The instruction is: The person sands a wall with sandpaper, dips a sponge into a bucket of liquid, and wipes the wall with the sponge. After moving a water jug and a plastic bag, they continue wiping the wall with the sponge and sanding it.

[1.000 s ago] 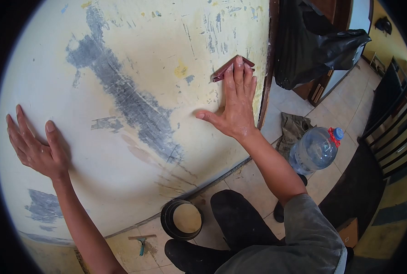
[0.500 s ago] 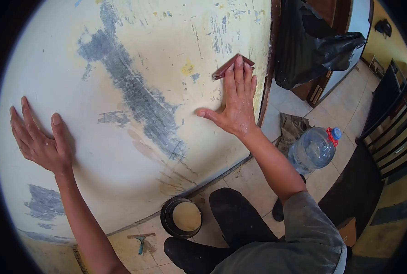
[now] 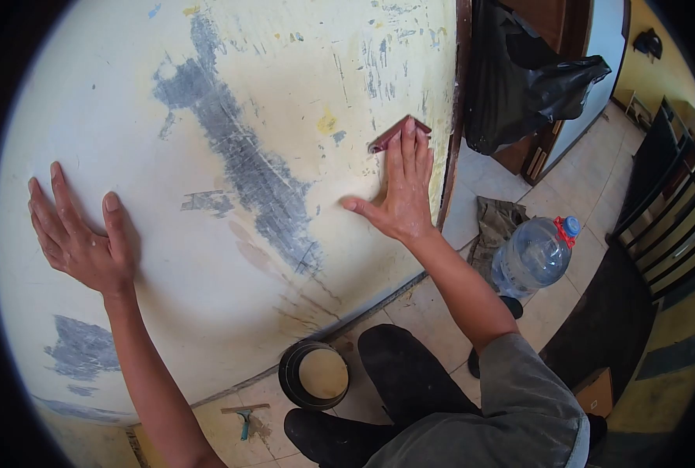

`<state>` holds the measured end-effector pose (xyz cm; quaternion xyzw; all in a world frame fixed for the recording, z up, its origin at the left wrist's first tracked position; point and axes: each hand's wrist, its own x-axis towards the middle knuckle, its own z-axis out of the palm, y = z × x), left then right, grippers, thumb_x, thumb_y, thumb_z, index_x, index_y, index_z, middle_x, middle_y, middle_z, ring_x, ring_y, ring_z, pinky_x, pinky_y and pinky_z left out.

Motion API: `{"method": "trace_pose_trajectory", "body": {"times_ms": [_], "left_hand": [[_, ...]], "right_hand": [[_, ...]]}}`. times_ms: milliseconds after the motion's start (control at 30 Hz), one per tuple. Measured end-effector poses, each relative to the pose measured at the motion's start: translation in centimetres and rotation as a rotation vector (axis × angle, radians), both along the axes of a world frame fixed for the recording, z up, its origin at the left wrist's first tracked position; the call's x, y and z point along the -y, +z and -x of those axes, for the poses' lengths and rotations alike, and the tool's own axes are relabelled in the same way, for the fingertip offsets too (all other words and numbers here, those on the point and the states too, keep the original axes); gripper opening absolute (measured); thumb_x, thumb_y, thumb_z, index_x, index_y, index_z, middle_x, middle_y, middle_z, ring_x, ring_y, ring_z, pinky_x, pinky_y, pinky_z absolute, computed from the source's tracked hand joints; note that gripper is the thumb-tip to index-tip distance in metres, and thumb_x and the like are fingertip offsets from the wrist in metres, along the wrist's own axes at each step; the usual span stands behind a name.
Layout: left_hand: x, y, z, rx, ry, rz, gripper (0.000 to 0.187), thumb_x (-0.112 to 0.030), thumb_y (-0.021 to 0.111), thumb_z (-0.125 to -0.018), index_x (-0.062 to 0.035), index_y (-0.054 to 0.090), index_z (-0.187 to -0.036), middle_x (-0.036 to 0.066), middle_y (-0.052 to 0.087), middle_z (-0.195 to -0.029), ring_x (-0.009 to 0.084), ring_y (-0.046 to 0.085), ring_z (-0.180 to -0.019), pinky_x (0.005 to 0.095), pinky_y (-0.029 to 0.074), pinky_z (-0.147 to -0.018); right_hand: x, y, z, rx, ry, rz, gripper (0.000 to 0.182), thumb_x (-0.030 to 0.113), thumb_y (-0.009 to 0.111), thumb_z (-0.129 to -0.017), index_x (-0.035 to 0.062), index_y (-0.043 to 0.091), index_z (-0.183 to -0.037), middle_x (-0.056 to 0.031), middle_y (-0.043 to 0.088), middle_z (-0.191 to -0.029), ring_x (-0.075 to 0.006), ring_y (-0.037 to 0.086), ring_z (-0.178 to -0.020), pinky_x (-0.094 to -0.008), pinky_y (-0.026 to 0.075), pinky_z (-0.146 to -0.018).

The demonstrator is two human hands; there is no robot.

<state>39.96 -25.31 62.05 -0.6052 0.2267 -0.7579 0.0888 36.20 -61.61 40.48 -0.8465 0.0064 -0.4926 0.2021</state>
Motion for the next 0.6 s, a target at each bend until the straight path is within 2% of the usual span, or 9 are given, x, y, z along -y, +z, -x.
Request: {"method": "trace_pose_trajectory", "body": {"times_ms": [100,200,267,367,433,467,533,567,600], "left_hand": [[-0.3,0.1,0.1,0.005,-0.002,0.005,0.061,-0.054,0.050,-0.094,-0.0229,0.050,-0.146,0.009,0.043,-0.154,0.0331,0.038,-0.141,0.0488,0.028,-0.114],[-0.1,-0.2,0.2,-0.022,-0.005,0.031,0.061,-0.054,0.050,-0.094,-0.0231,0.051,-0.146,0.009,0.043,-0.154,0.0326,0.039,-0.141,0.0488,0.028,-0.114],[-0.1,-0.2,0.1,-0.004,0.014,0.029,0.060,-0.055,0.050,-0.094,-0.0232,0.051,-0.146,0.008,0.044,-0.154,0.0322,0.039,-0.140,0.0487,0.027,-0.114],[-0.1,-0.1,0.1,-0.004,0.005,0.023,0.061,-0.055,0.049,-0.094,-0.0233,0.052,-0.146,0.008,0.043,-0.154,0.0318,0.039,-0.140,0.0485,0.027,-0.114],[0.0,-0.1,0.2,-0.003,0.000,0.026,0.061,-0.055,0.049,-0.094,-0.0232,0.052,-0.146,0.008,0.043,-0.154,0.0317,0.039,-0.140,0.0481,0.027,-0.114],[0.1,0.0,0.2,-0.006,0.002,0.030,0.060,-0.055,0.049,-0.095,-0.0232,0.051,-0.146,0.008,0.043,-0.154,0.0315,0.039,-0.140,0.0476,0.026,-0.114],[0.1,-0.1,0.2,-0.004,-0.001,0.040,0.060,-0.055,0.048,-0.095,-0.0229,0.052,-0.146,0.008,0.043,-0.154,0.0315,0.039,-0.140,0.0472,0.027,-0.114],[0.1,-0.1,0.4,-0.013,0.005,0.044,0.060,-0.055,0.048,-0.095,-0.0227,0.052,-0.146,0.008,0.043,-0.154,0.0315,0.039,-0.141,0.0468,0.027,-0.114],[0.0,-0.1,0.5,-0.012,0.005,0.042,0.060,-0.055,0.048,-0.095,-0.0227,0.052,-0.146,0.008,0.043,-0.154,0.0315,0.039,-0.141,0.0468,0.027,-0.114]], "right_hand": [[0.2,-9.4,1.7,-0.274,-0.087,0.087,0.127,0.085,0.057,-0.072,-0.0019,0.019,-0.156,-0.0261,0.006,-0.164,-0.0478,0.005,-0.150,-0.0667,0.001,-0.116],[0.9,-5.6,2.0,-0.309,-0.104,0.100,0.126,0.084,0.059,-0.072,-0.0015,0.020,-0.156,-0.0250,0.006,-0.164,-0.0475,0.005,-0.150,-0.0668,0.002,-0.116],[0.8,1.3,0.7,-0.051,-0.029,0.076,0.127,0.083,0.061,-0.071,-0.0005,0.018,-0.156,-0.0232,0.006,-0.165,-0.0470,0.005,-0.150,-0.0670,0.003,-0.115],[1.1,5.3,-0.9,0.074,-0.026,0.041,0.127,0.081,0.062,-0.072,-0.0015,0.016,-0.156,-0.0215,0.005,-0.165,-0.0466,0.004,-0.151,-0.0668,0.004,-0.115],[0.9,1.0,-0.3,0.028,-0.036,-0.072,0.125,0.079,0.061,-0.075,-0.0034,0.014,-0.156,-0.0237,0.004,-0.165,-0.0459,0.003,-0.151,-0.0655,0.005,-0.116],[0.6,-3.1,-0.2,0.005,-0.031,-0.169,0.123,0.078,0.061,-0.077,-0.0040,0.013,-0.156,-0.0245,0.003,-0.165,-0.0454,0.003,-0.151,-0.0650,0.005,-0.116],[-0.6,-11.6,0.1,-0.088,-0.063,-0.383,0.124,0.078,0.055,-0.081,-0.0064,0.004,-0.155,-0.0295,-0.002,-0.163,-0.0480,-0.002,-0.150,-0.0630,0.002,-0.117],[-0.8,-11.7,-0.2,-0.083,-0.062,-0.379,0.124,0.078,0.055,-0.081,-0.0064,0.004,-0.155,-0.0295,-0.002,-0.163,-0.0480,-0.002,-0.150,-0.0630,0.002,-0.117],[-1.3,-11.8,-0.5,-0.041,-0.062,-0.496,0.125,0.080,0.054,-0.081,-0.0066,0.001,-0.155,-0.0301,-0.004,-0.163,-0.0490,-0.003,-0.150,-0.0627,0.000,-0.117]]}}
